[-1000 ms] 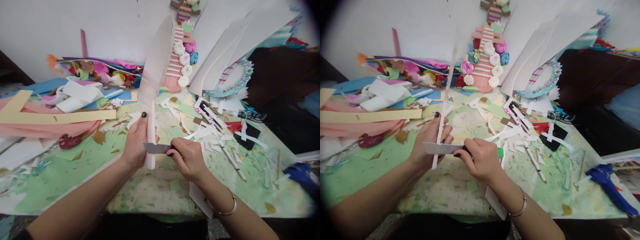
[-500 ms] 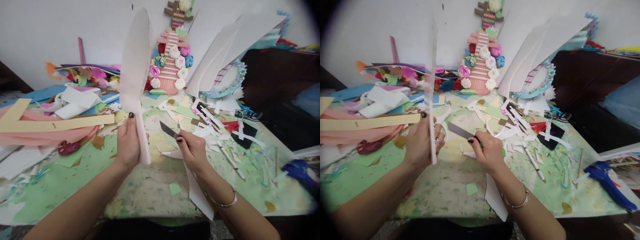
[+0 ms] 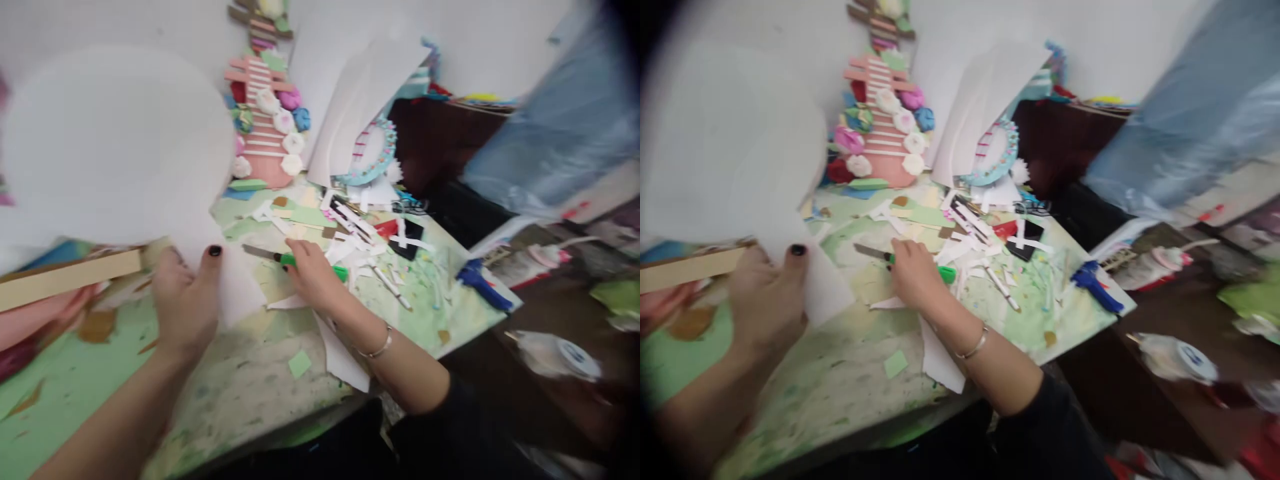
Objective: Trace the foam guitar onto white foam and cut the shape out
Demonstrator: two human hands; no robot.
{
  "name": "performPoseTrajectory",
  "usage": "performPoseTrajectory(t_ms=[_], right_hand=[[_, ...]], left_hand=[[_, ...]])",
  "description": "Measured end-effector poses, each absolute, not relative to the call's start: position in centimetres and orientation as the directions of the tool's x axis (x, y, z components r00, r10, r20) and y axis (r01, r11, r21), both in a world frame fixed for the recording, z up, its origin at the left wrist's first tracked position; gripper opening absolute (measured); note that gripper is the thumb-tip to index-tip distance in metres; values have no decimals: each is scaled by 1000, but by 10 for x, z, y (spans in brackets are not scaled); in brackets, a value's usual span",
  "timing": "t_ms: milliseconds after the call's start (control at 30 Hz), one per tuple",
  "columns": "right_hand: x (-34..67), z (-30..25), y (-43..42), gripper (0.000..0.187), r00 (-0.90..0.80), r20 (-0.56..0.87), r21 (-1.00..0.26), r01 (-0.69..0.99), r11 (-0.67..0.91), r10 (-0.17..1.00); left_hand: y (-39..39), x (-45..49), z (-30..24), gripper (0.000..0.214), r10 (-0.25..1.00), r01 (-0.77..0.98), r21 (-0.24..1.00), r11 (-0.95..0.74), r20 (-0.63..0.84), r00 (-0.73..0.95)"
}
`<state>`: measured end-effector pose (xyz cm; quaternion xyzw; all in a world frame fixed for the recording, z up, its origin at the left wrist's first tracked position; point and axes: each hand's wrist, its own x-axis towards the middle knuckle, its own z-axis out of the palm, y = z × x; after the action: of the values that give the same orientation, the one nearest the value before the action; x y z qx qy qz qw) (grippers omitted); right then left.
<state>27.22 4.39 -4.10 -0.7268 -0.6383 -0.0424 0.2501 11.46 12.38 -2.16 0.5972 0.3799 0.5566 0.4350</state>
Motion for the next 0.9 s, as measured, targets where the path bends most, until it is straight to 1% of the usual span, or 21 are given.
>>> performPoseTrajectory(t_ms=[67,133,167,233,267,333,433,533,667,767,800,833,900], right_hand=[[277,-33,41,36,205,484,-327,944,-42,851],[288,-19,34,30,313,532,-358,925,-125,787],[295,-11,30,27,385,522,-375,905,-201,761],[315,6,18,25,519,437,-377,847,-374,735],[327,13,12,26,582,357,-352,808,-472,730],[351,23,-3,25,638,297,-336,766,-548,710],[378,26,-23,23,690,235,-298,721,-625,684],[391,19,-34,22,715,196,-259,698,-668,671],[406,7,-18,22,698,164,-221,714,-664,697],[427,4,14,23,676,171,-191,736,-649,716],[435,3,27,29,674,167,-181,738,-650,720],[442,3,40,32,674,157,-173,738,-652,722],[454,1,63,34,683,113,-158,730,-665,722]], left_hand=[[122,116,-19,51,936,24,939,-343,340,91],[121,116,-17,60,921,40,923,-382,376,101],[121,115,-17,64,915,45,918,-394,388,111],[122,114,-16,70,913,50,916,-398,389,122],[122,113,-16,71,916,47,919,-392,385,118],[124,113,-15,70,917,20,922,-388,383,111],[126,113,-13,62,912,-73,917,-391,397,101],[131,113,-11,58,924,-166,920,-356,372,83],[139,112,-7,58,966,-262,937,-231,254,56],[141,112,-7,55,971,-308,935,-176,216,101],[141,111,-7,54,969,-306,937,-169,215,124],[140,111,-8,53,966,-303,940,-159,212,150],[138,109,-8,54,959,-310,941,-136,204,198]])
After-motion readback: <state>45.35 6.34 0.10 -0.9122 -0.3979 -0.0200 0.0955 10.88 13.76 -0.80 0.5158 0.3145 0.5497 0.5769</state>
